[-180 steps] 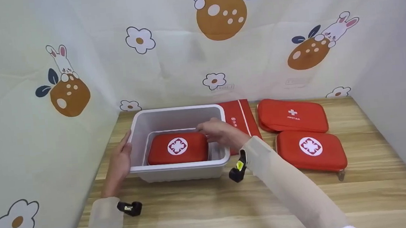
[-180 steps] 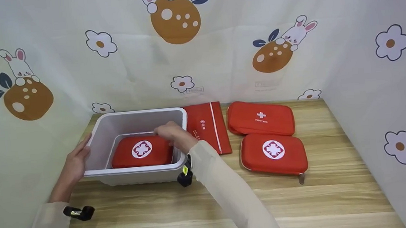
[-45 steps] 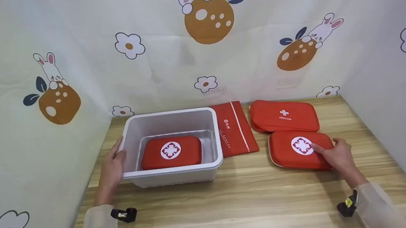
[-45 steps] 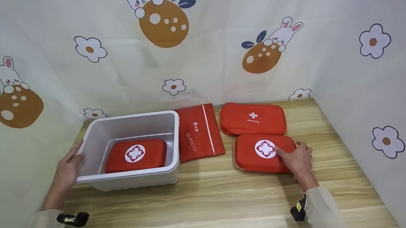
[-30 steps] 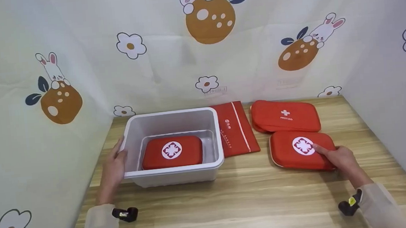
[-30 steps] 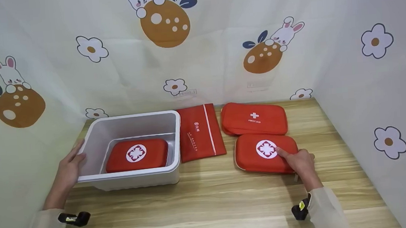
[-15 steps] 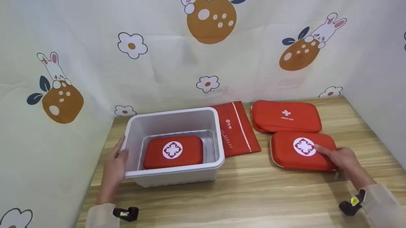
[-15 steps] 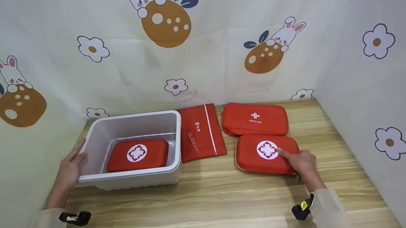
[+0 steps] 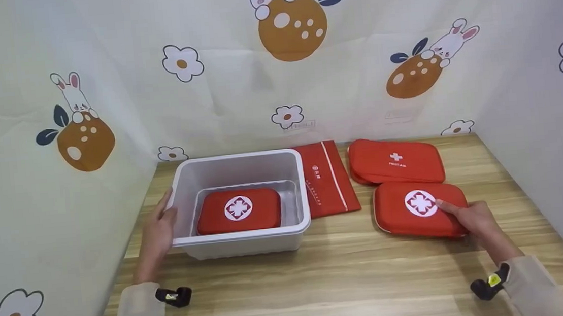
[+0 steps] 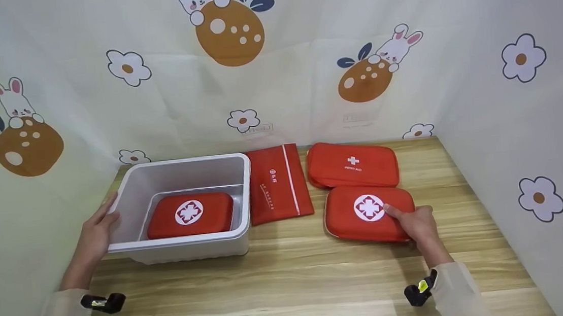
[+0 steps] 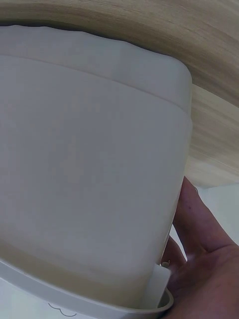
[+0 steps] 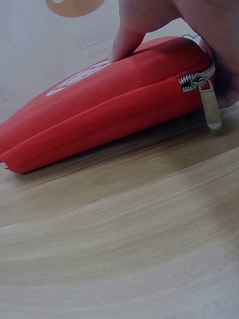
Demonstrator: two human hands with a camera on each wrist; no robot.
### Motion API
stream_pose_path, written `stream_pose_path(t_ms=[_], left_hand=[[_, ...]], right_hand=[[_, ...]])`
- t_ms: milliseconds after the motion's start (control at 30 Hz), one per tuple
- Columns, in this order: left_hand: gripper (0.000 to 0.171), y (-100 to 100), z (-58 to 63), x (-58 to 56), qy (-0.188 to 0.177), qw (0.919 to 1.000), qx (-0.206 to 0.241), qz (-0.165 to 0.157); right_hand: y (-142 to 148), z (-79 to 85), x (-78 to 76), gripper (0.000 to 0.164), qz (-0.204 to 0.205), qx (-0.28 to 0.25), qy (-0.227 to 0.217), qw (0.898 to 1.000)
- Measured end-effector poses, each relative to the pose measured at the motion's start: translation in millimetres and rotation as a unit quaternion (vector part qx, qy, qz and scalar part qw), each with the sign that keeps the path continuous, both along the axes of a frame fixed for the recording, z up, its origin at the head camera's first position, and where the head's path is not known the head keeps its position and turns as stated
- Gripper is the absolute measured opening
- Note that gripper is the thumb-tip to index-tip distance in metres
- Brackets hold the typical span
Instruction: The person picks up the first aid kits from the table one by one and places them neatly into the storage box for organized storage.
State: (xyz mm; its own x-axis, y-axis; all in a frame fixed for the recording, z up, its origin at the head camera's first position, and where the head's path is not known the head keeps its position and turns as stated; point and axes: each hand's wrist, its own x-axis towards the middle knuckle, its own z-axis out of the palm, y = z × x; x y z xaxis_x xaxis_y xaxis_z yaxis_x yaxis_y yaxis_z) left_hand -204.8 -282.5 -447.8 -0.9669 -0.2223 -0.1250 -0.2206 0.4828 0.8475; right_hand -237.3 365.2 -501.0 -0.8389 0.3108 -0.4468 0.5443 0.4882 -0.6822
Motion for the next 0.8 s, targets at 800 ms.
stream_pose_path(t_ms=[800], left_hand=[[0.053, -1.1, -1.9, -1.4, -0.010, 0.9999, -0.008, -0.002]], right_hand=[[-5.2, -2.0, -3.2, 0.095, -0.128, -0.094, 0.036, 0.987]])
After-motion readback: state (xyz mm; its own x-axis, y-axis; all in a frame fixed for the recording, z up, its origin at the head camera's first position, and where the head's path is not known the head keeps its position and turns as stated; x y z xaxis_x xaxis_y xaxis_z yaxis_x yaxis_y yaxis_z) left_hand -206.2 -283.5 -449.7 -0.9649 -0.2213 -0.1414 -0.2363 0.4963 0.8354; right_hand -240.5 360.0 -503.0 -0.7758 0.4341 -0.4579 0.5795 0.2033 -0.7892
